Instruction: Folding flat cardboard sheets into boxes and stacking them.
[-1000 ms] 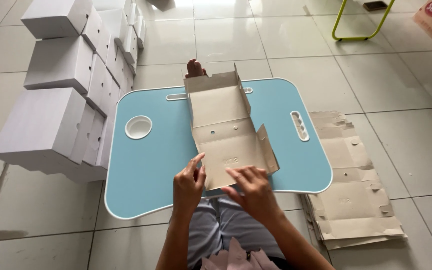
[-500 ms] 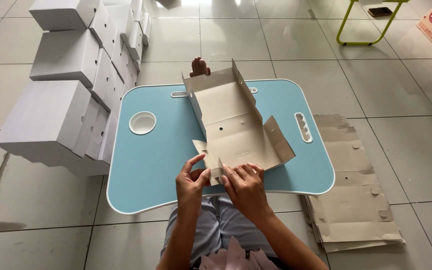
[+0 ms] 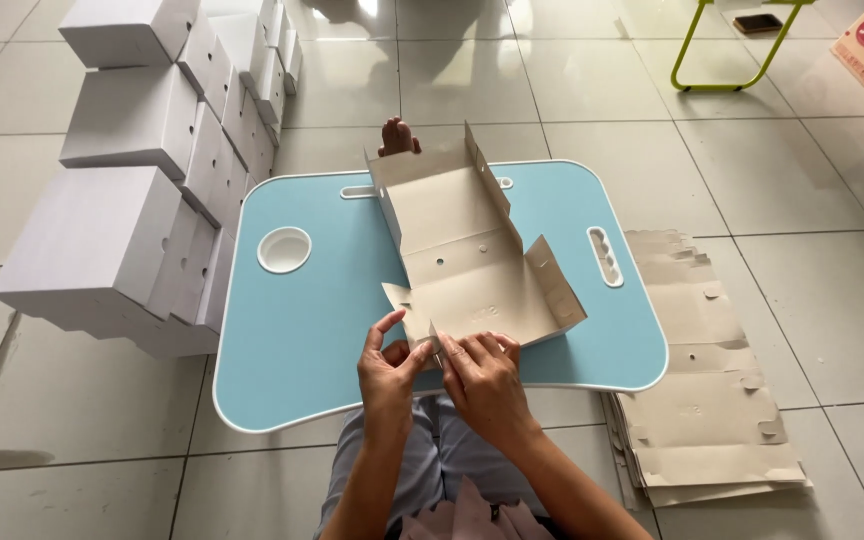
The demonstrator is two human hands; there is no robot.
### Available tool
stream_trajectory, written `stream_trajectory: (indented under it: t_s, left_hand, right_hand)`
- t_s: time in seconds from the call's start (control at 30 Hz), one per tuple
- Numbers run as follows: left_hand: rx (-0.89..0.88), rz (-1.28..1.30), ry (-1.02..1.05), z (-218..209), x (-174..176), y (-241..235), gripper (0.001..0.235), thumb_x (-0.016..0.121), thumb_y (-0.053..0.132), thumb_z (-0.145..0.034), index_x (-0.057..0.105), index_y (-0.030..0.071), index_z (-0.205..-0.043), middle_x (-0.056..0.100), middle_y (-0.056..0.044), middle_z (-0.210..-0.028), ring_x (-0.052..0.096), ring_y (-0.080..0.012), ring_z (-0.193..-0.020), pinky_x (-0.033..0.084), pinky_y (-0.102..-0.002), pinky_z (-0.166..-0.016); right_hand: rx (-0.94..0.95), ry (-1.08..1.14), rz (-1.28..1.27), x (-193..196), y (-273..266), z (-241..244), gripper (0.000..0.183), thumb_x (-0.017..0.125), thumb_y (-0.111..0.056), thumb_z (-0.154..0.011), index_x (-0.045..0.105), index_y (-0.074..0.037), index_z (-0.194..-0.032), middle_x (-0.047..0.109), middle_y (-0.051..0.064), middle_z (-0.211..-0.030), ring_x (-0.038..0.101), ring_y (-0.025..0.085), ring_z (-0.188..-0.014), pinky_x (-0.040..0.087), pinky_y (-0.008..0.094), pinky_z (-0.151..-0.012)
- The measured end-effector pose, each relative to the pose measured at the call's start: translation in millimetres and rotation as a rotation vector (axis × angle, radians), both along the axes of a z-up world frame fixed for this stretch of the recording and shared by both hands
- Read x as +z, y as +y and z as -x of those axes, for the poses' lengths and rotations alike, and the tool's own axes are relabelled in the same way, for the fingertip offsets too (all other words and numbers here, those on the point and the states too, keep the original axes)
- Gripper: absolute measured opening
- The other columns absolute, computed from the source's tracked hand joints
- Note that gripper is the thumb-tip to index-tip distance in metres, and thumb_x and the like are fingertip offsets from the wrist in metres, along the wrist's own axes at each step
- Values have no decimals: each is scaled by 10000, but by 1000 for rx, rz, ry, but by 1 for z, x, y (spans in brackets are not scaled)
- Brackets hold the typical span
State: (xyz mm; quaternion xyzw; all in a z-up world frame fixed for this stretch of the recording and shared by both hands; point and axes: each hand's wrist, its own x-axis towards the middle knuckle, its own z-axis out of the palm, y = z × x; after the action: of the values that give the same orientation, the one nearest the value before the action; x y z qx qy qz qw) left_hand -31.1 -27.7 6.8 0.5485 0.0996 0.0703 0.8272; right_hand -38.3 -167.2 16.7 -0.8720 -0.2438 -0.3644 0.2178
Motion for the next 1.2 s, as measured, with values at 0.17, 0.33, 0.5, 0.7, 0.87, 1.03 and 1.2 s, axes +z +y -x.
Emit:
stream_trajectory:
  t_s: [0.17,0.33,0.5,0.7,0.87,1.03,1.2]
  left_hand:
    - [-51,-69,77,1,13,2,575,732,-58,-835,550,38,-1372,720,-134,-811,687,-163,-729,625,-281,-717]
    - [62,-88,-43,-7,-21,2,628,822,-29,-771,610,85,-1352,660,-119,-792,640,-143,-704,558,-290,-623]
    - [53,-100,-43,-9,-25,0,649,823,-19,-774,591,72,-1374,614,-80,-766,615,-121,-691,544,-269,-605]
    - [-10,-139,-100,-14,-35,5,617,790,33,-817,572,69,-1393,644,-84,-766,587,-105,-674,524,-262,-612]
    - [-53,-255,-108,-16,-35,6,458,678,208,-946,600,106,-1385,691,-92,-797,594,-111,-672,513,-271,-617]
    - [-53,-649,-165,-15,-24,13,427,609,343,-982,654,165,-1367,712,-136,-844,685,-249,-707,554,-375,-648]
    - [-49,-833,-220,-25,-28,23,350,671,301,-959,729,207,-1290,533,-33,-737,536,-139,-641,489,-313,-620]
  right_hand:
    - [19,201,41,8,3,9,376,660,-97,-891,686,-2,-1255,724,99,-1032,650,225,-971,344,409,-1005]
    - [-8,-5,35,-3,5,0,292,636,-162,-967,717,-94,-1239,669,18,-879,673,173,-879,389,356,-894]
    - [-31,4,52,-9,6,-2,278,644,-190,-975,726,-114,-1231,670,24,-884,680,173,-883,397,367,-893]
    - [-32,16,86,-10,6,-3,262,636,-182,-963,730,-135,-1203,665,14,-873,672,163,-870,393,364,-877]
    - [-22,34,99,-13,12,-2,255,623,-167,-961,722,-122,-1191,653,23,-870,672,177,-882,403,354,-852]
    - [19,36,156,-11,20,-2,255,625,-139,-921,705,-79,-1155,620,57,-877,663,216,-901,424,345,-803]
    - [177,81,78,10,14,2,191,635,-97,-918,734,-96,-1081,666,59,-933,698,226,-946,457,329,-865]
